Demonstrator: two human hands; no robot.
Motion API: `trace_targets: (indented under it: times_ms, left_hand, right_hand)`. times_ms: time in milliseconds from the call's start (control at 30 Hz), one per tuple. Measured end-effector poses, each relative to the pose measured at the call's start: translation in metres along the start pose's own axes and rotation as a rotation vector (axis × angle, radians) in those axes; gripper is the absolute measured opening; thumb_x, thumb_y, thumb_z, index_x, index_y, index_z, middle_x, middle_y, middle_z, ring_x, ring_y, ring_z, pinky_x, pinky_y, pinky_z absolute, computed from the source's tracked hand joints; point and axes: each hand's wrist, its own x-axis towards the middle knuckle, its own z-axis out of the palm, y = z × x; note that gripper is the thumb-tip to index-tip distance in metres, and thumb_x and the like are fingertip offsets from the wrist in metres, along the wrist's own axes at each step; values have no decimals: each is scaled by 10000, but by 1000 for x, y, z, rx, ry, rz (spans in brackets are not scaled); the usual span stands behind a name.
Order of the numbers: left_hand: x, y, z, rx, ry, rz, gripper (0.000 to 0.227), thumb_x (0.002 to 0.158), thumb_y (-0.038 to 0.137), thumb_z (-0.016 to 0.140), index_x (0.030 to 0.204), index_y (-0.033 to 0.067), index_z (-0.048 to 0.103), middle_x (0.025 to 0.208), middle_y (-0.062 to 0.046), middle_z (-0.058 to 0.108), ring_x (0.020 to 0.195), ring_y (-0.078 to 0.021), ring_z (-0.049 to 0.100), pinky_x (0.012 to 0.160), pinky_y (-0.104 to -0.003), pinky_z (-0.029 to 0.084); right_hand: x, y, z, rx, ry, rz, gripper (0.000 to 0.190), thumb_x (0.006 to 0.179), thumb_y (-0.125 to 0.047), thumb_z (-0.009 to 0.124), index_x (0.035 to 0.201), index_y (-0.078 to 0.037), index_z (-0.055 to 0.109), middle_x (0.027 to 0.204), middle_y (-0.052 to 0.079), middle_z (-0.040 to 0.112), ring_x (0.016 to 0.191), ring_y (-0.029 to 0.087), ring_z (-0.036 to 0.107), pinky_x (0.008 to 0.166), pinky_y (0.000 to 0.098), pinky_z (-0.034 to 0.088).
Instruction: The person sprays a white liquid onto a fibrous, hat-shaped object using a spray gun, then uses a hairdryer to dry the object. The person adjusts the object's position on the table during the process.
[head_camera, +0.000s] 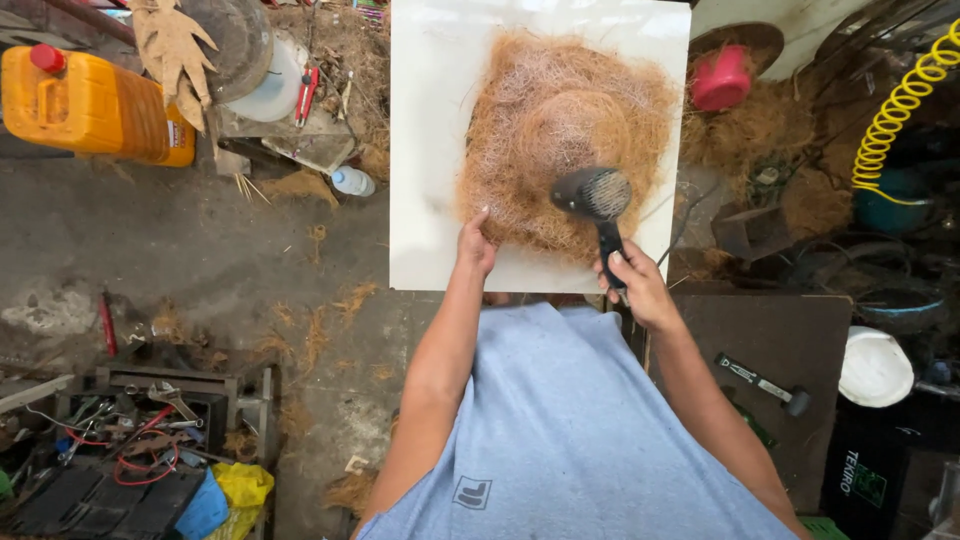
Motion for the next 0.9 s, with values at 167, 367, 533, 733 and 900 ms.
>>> trace_targets:
  times_ms: [167, 367, 533, 733, 900]
  left_hand:
    - [15, -5, -9, -49, -33, 14, 454, 875, 167, 828, 1293, 70, 680, 1234, -165, 717, 1107, -382, 708, 931, -547, 565]
    - [-8, 4, 8, -83, -71, 22, 416, 878, 160, 818, 1269, 76, 701, 1221, -186, 723, 1108, -391, 708, 931, -552, 575]
    - [-4, 2, 7, -60, -32, 23, 446, 867, 159, 842, 1283, 84, 700, 1231, -176, 715, 1127, -393, 693, 952, -567, 549]
    - [-10, 10, -5, -1, 21, 40, 511, 854, 200, 860, 1322, 145, 662, 1281, -140, 679, 1201, -382, 641, 1021, -582, 482]
    - [-42, 24, -2, 30, 43, 62, 507, 857, 269, 849, 1293, 192, 601, 1284, -126, 611, 1204, -366, 608, 1064, -598, 412]
  right_hand:
    - [10, 12, -26, 50, 119, -33, 295, 1066, -327, 561, 1192, -60, 571, 934, 169, 644, 676, 230, 641, 399, 250, 468]
    - [12, 13, -35, 83, 197, -34, 311, 1090, -347, 548, 1182, -51, 571, 925, 164, 635, 659, 229, 641, 384, 249, 441]
    - [17, -11, 2, 35, 93, -23, 300, 1052, -315, 583, 1161, -36, 587, 902, 169, 634, 647, 223, 632, 384, 250, 431]
    - [41, -39, 27, 52, 92, -42, 343, 1035, -359, 620, 1176, -47, 597, 898, 146, 655, 651, 209, 663, 371, 253, 464]
    - [58, -53, 27, 108, 161, -66, 349, 1069, -406, 573, 1183, -76, 584, 893, 125, 669, 649, 194, 664, 377, 235, 450]
